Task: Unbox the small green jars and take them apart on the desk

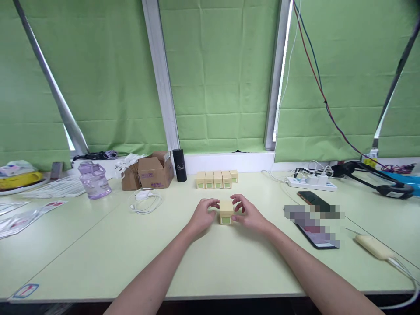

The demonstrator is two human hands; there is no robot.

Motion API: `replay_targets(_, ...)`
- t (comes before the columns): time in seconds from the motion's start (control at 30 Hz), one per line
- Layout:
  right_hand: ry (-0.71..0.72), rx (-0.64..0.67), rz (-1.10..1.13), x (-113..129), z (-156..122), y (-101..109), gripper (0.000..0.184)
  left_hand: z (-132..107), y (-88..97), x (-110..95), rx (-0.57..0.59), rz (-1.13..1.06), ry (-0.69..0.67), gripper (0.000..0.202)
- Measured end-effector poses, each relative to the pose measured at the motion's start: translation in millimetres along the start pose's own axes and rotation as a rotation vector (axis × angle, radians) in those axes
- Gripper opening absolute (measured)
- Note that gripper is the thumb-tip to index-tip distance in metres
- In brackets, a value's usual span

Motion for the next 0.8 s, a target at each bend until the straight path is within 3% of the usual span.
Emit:
replay_targets(0.33,0.007,-0.147,-0.105,-9.7,3.4,12.6,0.032,-1.5,2.0,-5.1,-0.006,0.094,-0.006,0.04)
replay_targets(0.5,0.014,-0.204,-0.06,-6.1,2.6,17.4,0.029,-2.3,6.5,-6.9,-0.045,0.135,0.01,0.038)
replay_targets(0.63,-0.005,-0.209,-0.055,-8.8,3.3,17.9,0.03,-3.0,8.6,-9.1,-0.049,0.131,0.0,0.045)
replay_targets(0.8,-0.043,-0.253,-0.078,-14.3,4.3,23.7,0.029,-5.8,1.3,-6.6,0.043,0.056,0.018,0.066)
Point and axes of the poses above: each hand's wrist, its own z-axis towards the middle knuckle, its own y-axis out of the back of the hand, x = y × z, the point moved 9 cm from there along z, towards the middle knuckle, and after that the axes turned 3 degrees about z, right-handed, at the moved point
